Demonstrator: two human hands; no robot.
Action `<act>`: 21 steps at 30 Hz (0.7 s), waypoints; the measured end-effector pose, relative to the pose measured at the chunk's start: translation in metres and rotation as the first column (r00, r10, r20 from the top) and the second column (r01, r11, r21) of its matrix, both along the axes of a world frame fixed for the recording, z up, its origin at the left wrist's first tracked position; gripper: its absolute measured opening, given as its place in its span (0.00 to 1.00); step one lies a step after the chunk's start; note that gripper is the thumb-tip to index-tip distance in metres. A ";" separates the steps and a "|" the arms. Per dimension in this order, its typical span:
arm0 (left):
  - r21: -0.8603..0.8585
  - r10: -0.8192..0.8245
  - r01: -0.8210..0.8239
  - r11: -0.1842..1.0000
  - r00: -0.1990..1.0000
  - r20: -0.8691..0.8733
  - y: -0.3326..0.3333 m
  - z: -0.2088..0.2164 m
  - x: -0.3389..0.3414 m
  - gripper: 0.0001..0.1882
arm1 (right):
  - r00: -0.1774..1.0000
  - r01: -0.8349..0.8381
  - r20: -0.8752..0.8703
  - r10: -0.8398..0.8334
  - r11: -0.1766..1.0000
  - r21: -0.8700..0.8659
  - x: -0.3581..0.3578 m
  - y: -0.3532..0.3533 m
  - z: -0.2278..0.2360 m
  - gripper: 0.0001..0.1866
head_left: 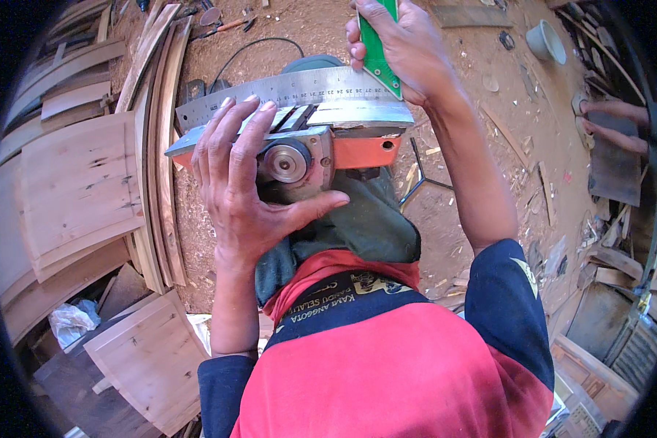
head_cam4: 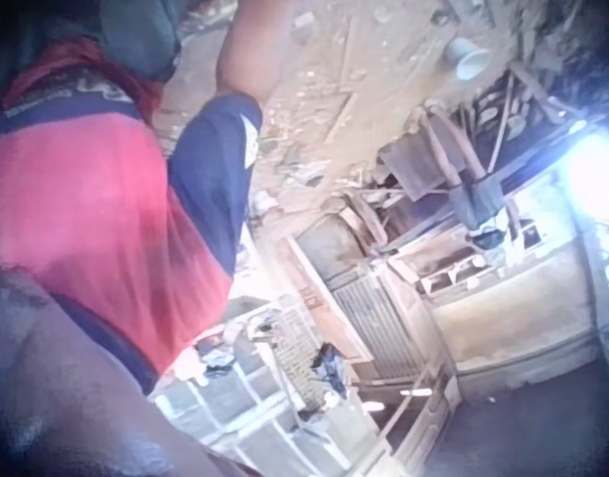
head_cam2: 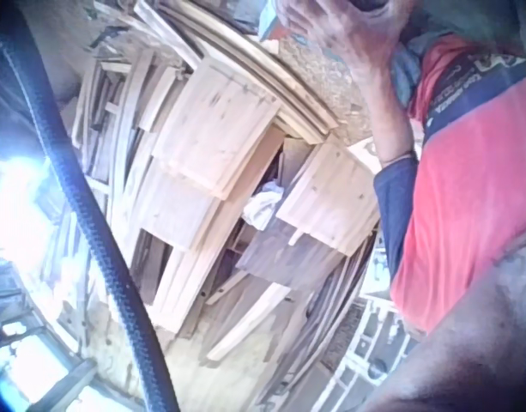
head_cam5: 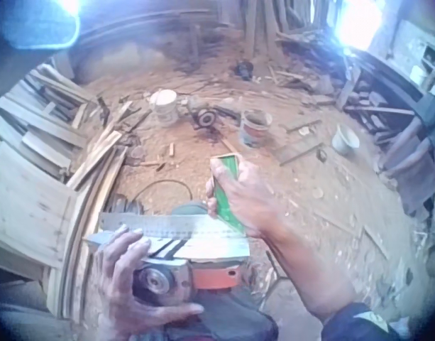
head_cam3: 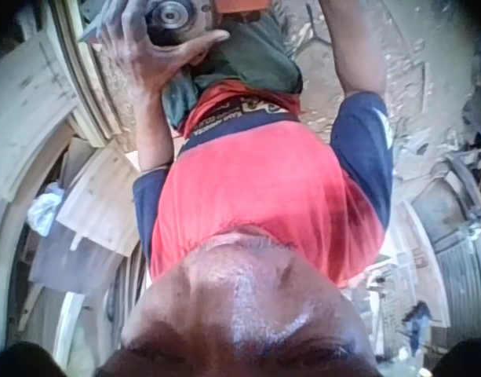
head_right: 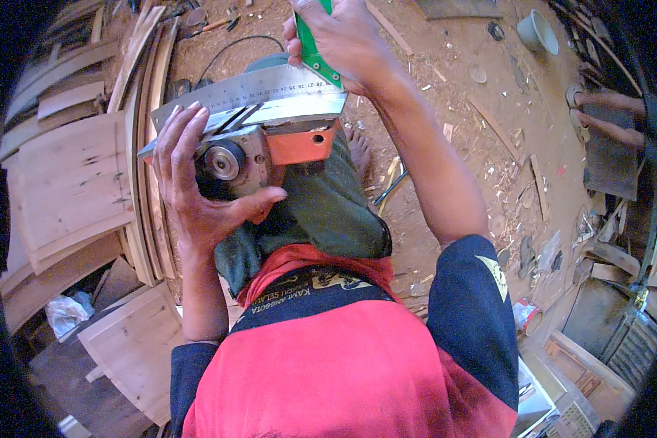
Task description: The person planes the edge of a wooden door by hand using a power planer, then sits on the floor to adjust the planer's fence using a wrench and a ruler.
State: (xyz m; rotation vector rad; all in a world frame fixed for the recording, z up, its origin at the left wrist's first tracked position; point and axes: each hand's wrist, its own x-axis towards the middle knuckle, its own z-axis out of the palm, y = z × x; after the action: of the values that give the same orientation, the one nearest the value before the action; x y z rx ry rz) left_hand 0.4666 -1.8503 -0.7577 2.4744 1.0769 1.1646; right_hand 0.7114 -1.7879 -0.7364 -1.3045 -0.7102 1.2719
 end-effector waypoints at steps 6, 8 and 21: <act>0.007 0.017 -0.017 1.000 1.000 -0.019 0.000 0.000 0.001 0.55 | 0.988 -0.018 0.152 0.018 1.000 -0.001 -0.002 -0.003 0.014 0.13; 0.017 0.019 -0.018 1.000 0.998 -0.058 -0.002 0.005 0.001 0.57 | 0.990 -0.008 0.142 0.007 1.000 0.011 -0.002 -0.004 0.017 0.13; -0.038 0.154 -0.149 0.988 0.971 0.182 -0.022 -0.024 -0.050 0.60 | 0.929 0.353 -0.214 -0.303 0.900 0.257 0.038 -0.018 -0.049 0.12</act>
State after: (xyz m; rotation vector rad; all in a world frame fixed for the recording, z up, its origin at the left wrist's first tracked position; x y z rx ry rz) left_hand 0.4169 -1.8719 -0.7821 2.2454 1.2344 1.3850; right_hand 0.7490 -1.8062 -0.7854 -1.0095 -0.5066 0.9466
